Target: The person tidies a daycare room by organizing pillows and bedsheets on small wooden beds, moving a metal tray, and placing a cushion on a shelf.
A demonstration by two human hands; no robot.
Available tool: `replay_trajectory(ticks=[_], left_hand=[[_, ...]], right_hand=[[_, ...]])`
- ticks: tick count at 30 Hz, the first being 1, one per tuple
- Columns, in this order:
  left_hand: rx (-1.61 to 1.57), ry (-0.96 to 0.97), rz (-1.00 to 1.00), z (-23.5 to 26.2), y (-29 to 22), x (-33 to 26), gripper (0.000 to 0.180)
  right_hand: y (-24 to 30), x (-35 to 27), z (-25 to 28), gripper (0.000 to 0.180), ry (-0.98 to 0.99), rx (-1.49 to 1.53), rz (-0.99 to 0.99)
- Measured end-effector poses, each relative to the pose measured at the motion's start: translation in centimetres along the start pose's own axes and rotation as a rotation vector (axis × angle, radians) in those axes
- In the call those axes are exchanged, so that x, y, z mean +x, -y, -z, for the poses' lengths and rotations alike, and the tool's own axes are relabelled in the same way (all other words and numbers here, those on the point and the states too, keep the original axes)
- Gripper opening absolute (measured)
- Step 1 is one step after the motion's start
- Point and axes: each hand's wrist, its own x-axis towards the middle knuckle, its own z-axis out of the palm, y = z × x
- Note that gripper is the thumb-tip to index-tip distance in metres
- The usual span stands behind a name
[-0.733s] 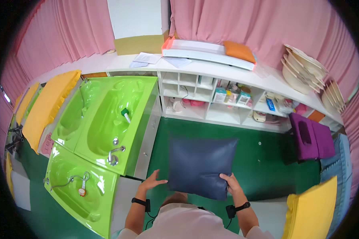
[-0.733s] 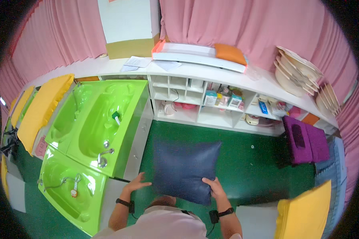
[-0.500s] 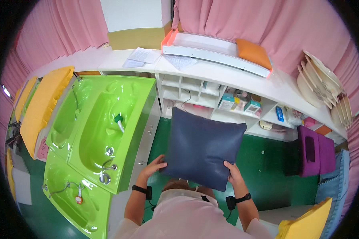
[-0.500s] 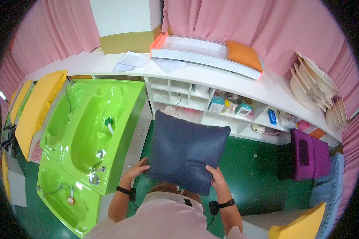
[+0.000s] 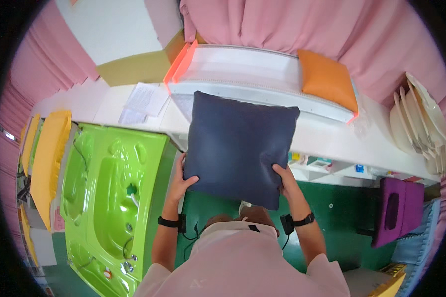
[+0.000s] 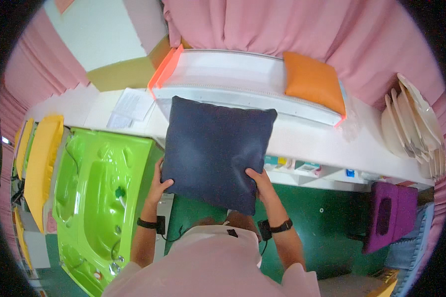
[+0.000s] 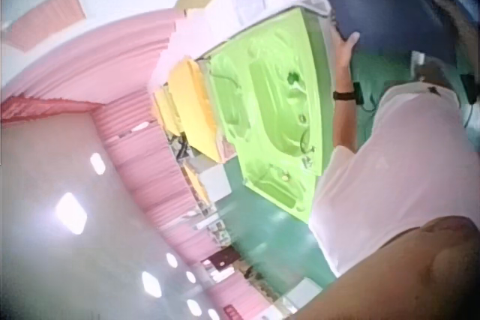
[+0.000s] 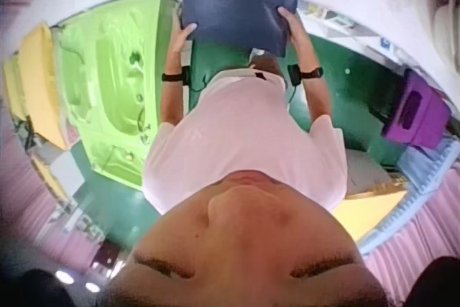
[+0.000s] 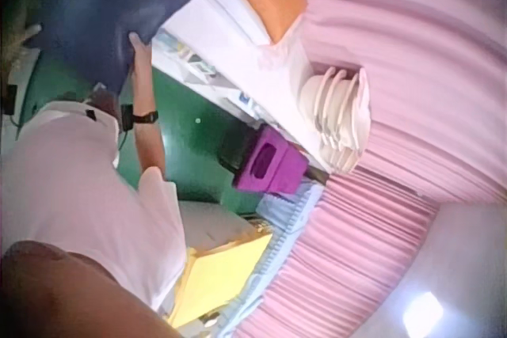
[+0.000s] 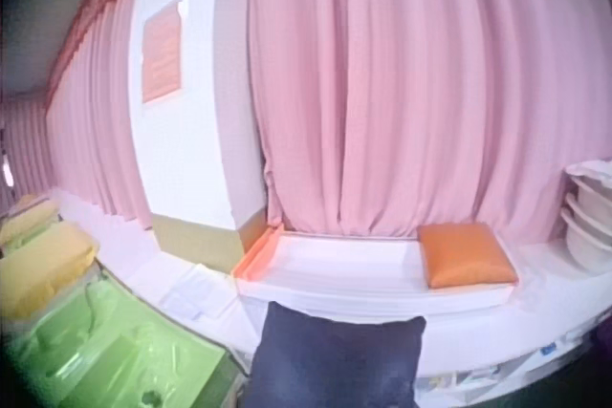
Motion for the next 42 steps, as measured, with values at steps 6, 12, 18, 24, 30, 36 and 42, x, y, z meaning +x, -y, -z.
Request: replay_trajectory(ticks=[6, 12, 18, 24, 30, 36, 42], left_hand=[[-0.03, -0.159, 0.002, 1.2, -2.4, 13.8, 0.094], [0.079, -0.241, -0.014, 4.9, -2.6, 27.8, 0.081], [0.206, -0.217, -0.074, 9.7, -1.2, 41.5, 0.07], [0.861, -0.36, -0.197, 9.6, 0.0, 47.1, 0.066], [1.231, -0.432, -0.216, 7.0, 0.5, 47.3, 0.057], [1.309, -0.559, -0.371, 6.2, -1.1, 44.7, 0.049], [1.0, -0.595, -0.059, 5.2, -0.8, 29.9, 0.046]], right_hand=[[9.3, 13.9, -5.1, 0.078, 0.105, -0.098, 0.201], [14.8, 25.8, -9.9, 0.08, 0.237, -0.223, 0.444], [18.5, 36.1, -14.6, 0.093, 0.272, -0.245, 0.387], [17.9, 42.6, -15.7, 0.097, 0.206, -0.587, 0.409], [16.7, 43.9, -14.8, 0.095, 0.2, -0.583, 0.459], [16.4, 41.8, -15.2, 0.089, -0.144, -1.097, 0.804], [10.3, 31.8, -17.7, 0.016, 0.56, -1.039, 1.143]])
